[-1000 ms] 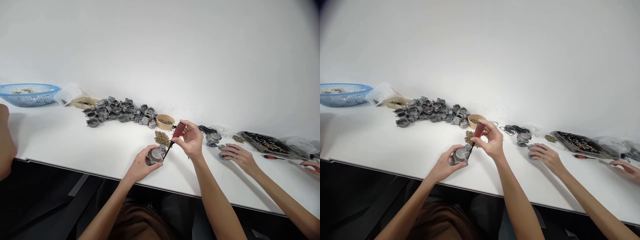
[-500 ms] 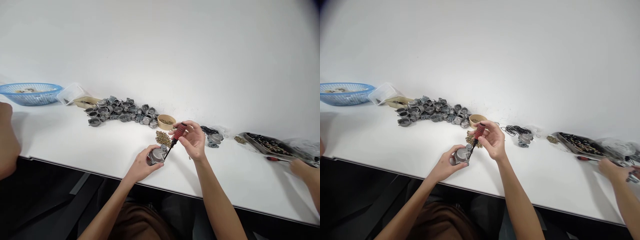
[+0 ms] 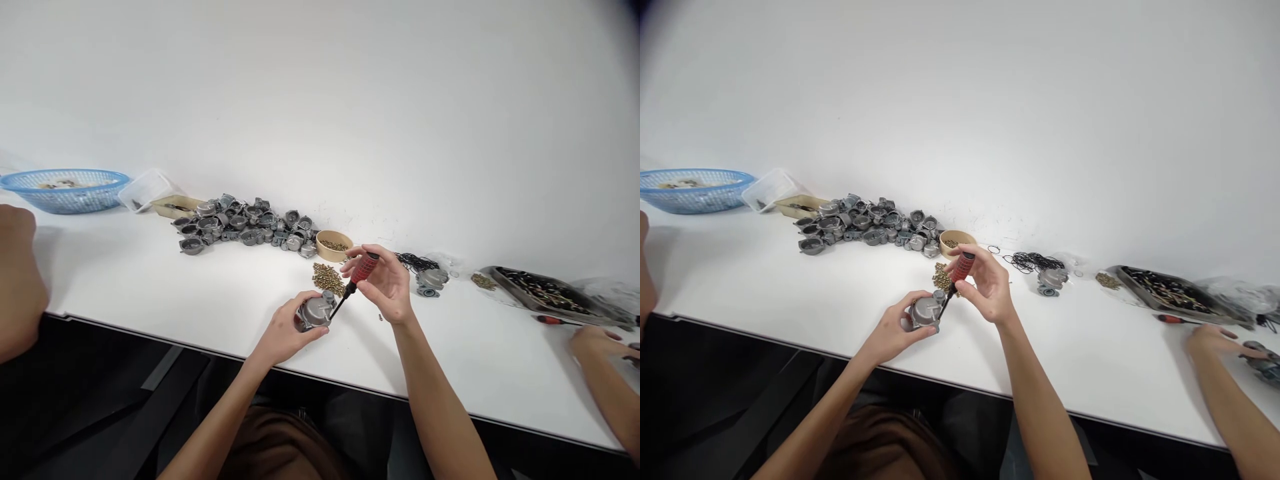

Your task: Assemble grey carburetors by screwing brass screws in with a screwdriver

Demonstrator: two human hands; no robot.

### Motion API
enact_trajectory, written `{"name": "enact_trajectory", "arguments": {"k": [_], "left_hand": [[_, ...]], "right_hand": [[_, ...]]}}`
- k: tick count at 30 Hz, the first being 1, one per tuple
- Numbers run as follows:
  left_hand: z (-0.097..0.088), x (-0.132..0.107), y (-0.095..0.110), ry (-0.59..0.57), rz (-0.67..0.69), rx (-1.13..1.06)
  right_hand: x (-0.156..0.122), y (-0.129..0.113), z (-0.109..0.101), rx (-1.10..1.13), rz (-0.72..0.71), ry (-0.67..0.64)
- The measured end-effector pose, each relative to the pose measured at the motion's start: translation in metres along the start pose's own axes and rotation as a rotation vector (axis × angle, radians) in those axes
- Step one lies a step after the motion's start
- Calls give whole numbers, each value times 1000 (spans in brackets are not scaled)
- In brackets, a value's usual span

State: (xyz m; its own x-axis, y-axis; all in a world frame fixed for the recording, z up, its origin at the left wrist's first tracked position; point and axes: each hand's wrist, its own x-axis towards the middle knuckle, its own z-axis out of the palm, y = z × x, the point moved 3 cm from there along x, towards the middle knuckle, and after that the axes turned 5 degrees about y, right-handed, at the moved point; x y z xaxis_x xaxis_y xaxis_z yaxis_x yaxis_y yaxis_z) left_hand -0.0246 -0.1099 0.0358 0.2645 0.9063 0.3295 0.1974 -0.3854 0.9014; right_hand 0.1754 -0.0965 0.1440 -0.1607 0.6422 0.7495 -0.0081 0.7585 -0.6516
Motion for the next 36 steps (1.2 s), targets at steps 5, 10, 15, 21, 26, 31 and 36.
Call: {"name": "enact_trajectory", "arguments": {"k": [5,10,15,21,26,31,36], "left_hand": [[2,-1,-4,-7,13,-8],[2,-1,-4,-2,15,6],[-1,0,-4,24,8,48],[2,-1,-8,25,2,64],[5,-1,-7,32,20,150],[8,-1,-2,31,90,181],[10,-2,-3,20,107,181]], "right_hand": [[1,-2,0,57,36,1],[3,-1,3,31,-6,53],[4,4,-19,-37,-74,189],[4,11,-34,-44,-88,414],[3,10,-11,-98,-29,315],[2,8,2,-90,-4,235],[1,8,-4,-78,-4,248]]}}
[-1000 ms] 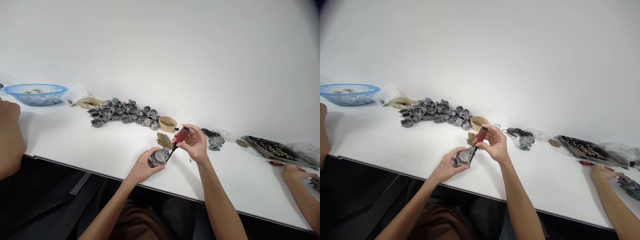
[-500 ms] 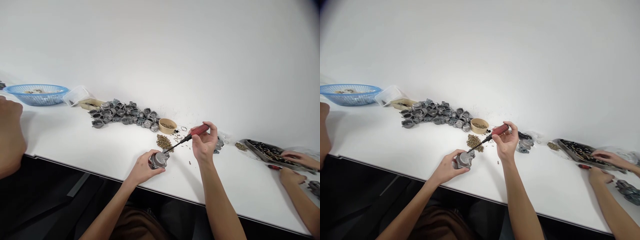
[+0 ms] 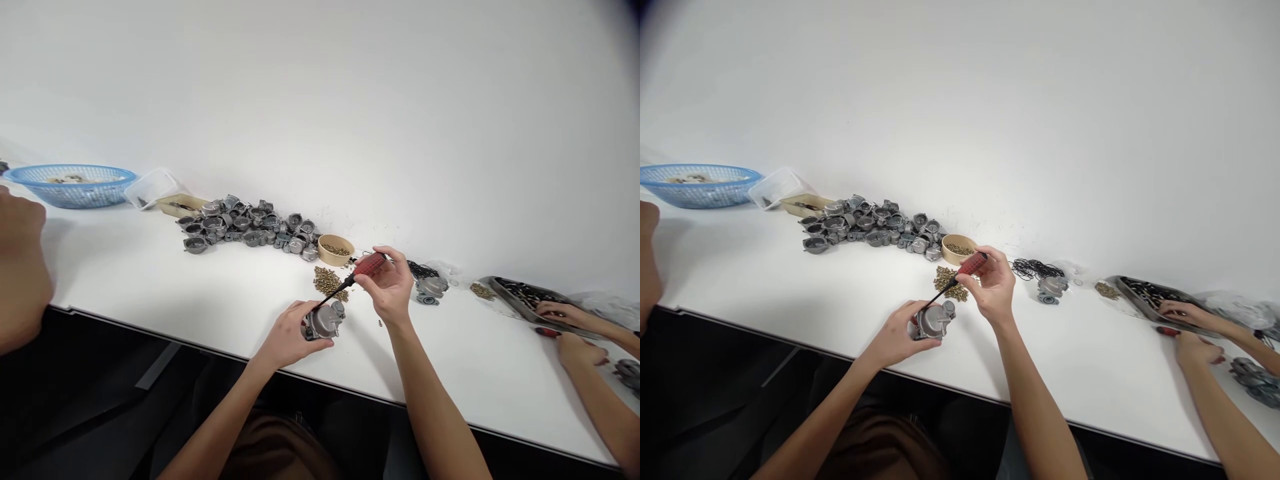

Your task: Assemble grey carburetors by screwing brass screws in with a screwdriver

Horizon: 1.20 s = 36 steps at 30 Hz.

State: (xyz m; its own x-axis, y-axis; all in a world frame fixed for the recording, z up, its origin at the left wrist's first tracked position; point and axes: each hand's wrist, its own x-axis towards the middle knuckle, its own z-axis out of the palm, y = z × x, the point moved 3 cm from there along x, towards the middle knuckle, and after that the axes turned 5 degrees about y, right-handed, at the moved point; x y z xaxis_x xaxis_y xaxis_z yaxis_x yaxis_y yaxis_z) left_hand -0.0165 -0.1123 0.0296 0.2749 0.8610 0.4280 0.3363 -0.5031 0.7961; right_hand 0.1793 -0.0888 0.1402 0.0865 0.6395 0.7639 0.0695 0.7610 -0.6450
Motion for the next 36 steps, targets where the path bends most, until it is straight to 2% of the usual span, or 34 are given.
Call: {"name": "enact_trajectory", "arguments": {"k": [4,13,20,27,32,36], "left_hand": [[0,0,-1,-5,0,-2],[1,0,-2,1,-9,-19],[0,0,-2,-1,-34,-17],[1,1,5,8,-11,39],[1,1,7,8,-14,37],[3,1,3,17,-12,47]], "right_hand": [[2,0,-5,-3,-1,25],[1,1,-2,-2,-16,-3],[-3,-1,-3,127,0,-186],[1,-1,-6,4,-69,-30],[-1,-2,-4,80,-9,-141],[2,-3,-5,-34,-72,-1]]}}
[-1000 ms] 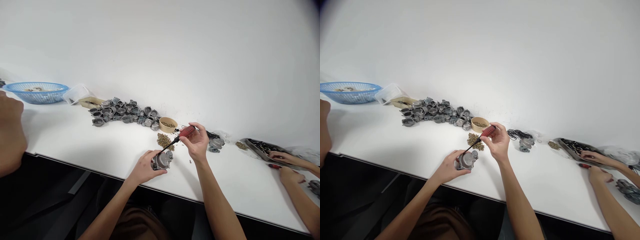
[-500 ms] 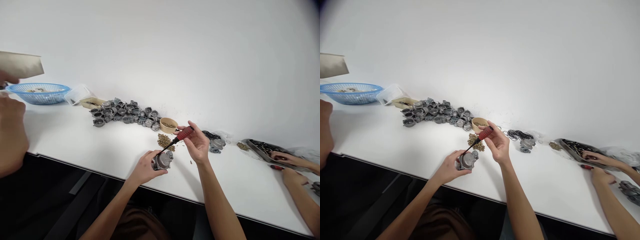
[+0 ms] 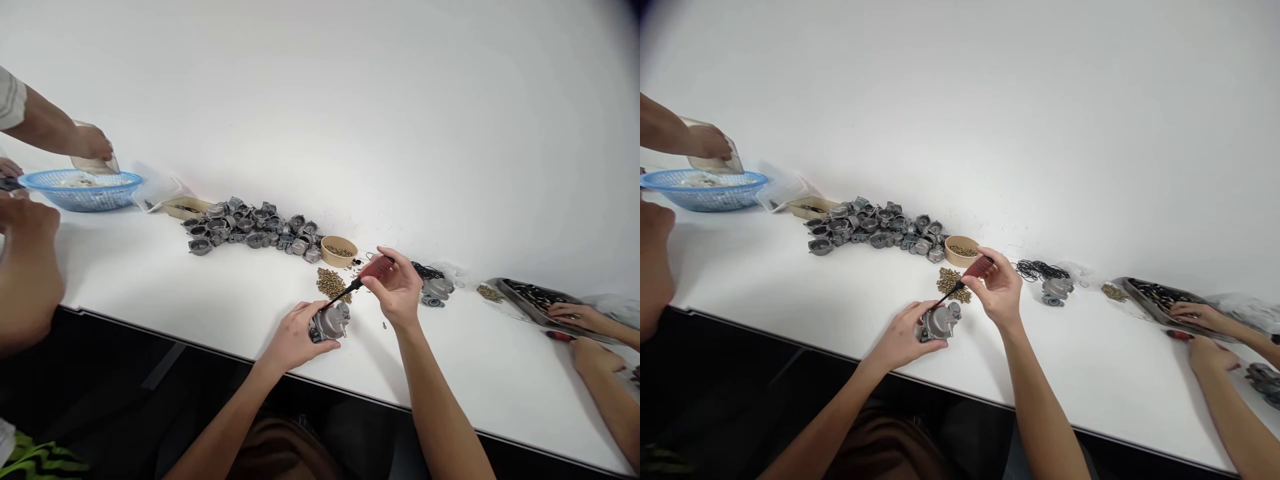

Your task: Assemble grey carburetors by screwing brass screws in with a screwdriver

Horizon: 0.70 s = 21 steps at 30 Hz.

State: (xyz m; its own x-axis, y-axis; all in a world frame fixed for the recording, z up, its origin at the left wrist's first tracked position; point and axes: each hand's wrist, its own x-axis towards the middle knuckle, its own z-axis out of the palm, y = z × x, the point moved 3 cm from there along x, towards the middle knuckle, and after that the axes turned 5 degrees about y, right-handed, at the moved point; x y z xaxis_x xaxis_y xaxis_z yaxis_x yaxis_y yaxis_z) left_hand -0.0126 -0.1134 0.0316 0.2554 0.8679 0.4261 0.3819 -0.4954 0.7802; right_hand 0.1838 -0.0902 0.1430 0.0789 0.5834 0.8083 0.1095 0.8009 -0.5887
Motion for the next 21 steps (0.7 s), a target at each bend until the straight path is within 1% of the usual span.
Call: {"name": "enact_trajectory", "arguments": {"k": [1,2,6,8,10,11,13,15,16,17,20,21], "left_hand": [[1,0,-1,1,5,5],[1,0,-1,2,11,11],[1,0,-2,5,33,32],[1,0,-2,6,47,37],[1,0,-2,11,54,39],[1,0,-3,16,53,40],[2,0,-4,23,52,44],[2,-1,-5,31,56,45],[2,-1,-5,32,62,43],[2,-1,-4,30,71,41],[2,-1,0,10,104,51],[2,-1,1,5,111,62]], "right_hand": [[0,0,0,-16,-14,21],[0,0,0,-9,-14,16],[-1,1,3,118,63,-109],[-1,0,3,103,53,-85],[0,-2,2,37,-5,-19],[0,-3,2,15,-30,-9],[0,-3,3,27,-35,-56],[-1,-3,5,70,8,-125],[-1,-2,5,69,24,-134],[-1,-2,4,45,22,-117],[1,-3,-1,-77,-38,7],[2,-4,-2,-84,-48,21]]}}
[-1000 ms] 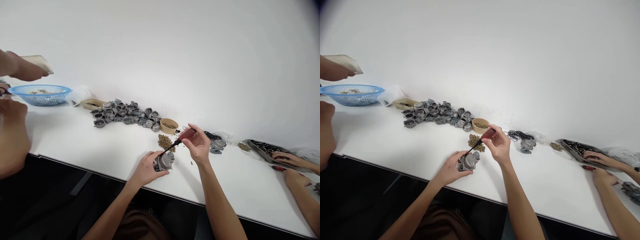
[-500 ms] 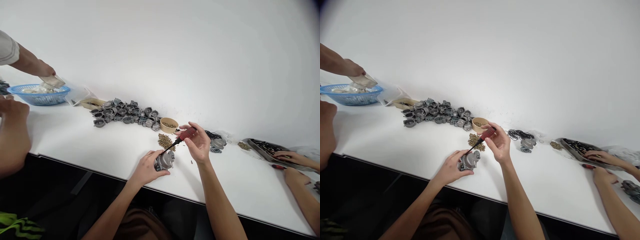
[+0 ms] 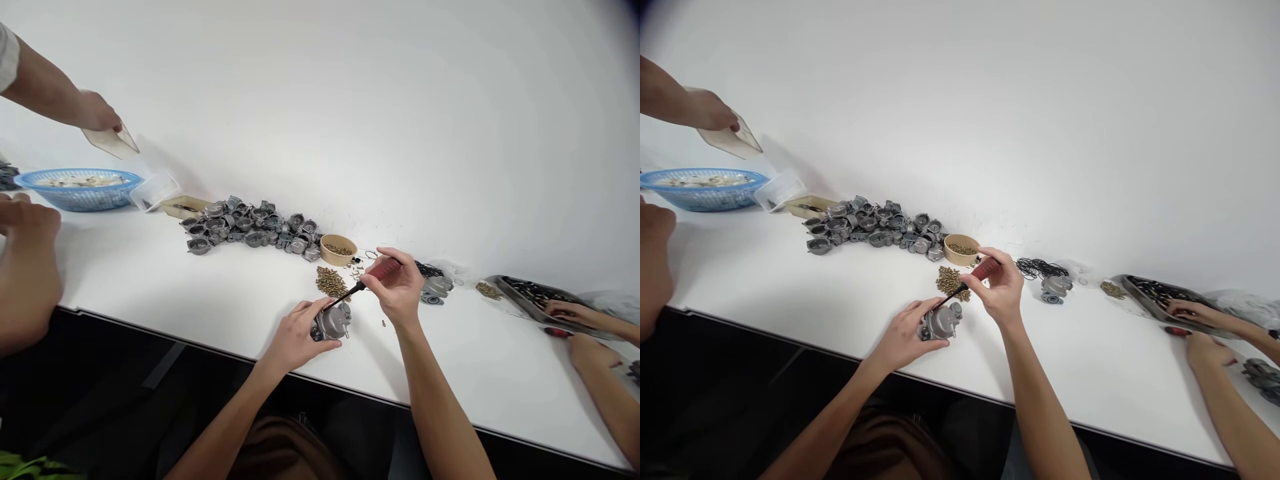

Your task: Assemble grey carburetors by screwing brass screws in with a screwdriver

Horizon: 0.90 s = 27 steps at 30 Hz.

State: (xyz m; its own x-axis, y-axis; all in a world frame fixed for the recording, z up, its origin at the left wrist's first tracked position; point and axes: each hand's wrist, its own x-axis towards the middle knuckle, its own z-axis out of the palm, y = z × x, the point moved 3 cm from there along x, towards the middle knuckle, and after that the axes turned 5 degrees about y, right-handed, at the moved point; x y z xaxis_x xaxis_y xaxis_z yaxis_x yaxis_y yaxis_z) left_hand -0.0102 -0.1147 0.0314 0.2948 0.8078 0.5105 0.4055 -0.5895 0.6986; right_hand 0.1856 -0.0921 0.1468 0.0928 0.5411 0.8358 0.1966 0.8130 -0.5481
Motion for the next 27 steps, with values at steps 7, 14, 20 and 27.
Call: {"name": "enact_trajectory", "arguments": {"k": [7,14,20,27], "left_hand": [[3,0,5,11,-9,47],[2,-1,0,50,-21,30],[3,-1,-2,63,-32,23],[4,-1,-1,69,-10,53]], "right_hand": [[0,2,-2,165,120,-175],[1,4,-6,166,144,-228],[4,6,-11,32,67,-89],[-3,8,0,200,201,-241]]}}
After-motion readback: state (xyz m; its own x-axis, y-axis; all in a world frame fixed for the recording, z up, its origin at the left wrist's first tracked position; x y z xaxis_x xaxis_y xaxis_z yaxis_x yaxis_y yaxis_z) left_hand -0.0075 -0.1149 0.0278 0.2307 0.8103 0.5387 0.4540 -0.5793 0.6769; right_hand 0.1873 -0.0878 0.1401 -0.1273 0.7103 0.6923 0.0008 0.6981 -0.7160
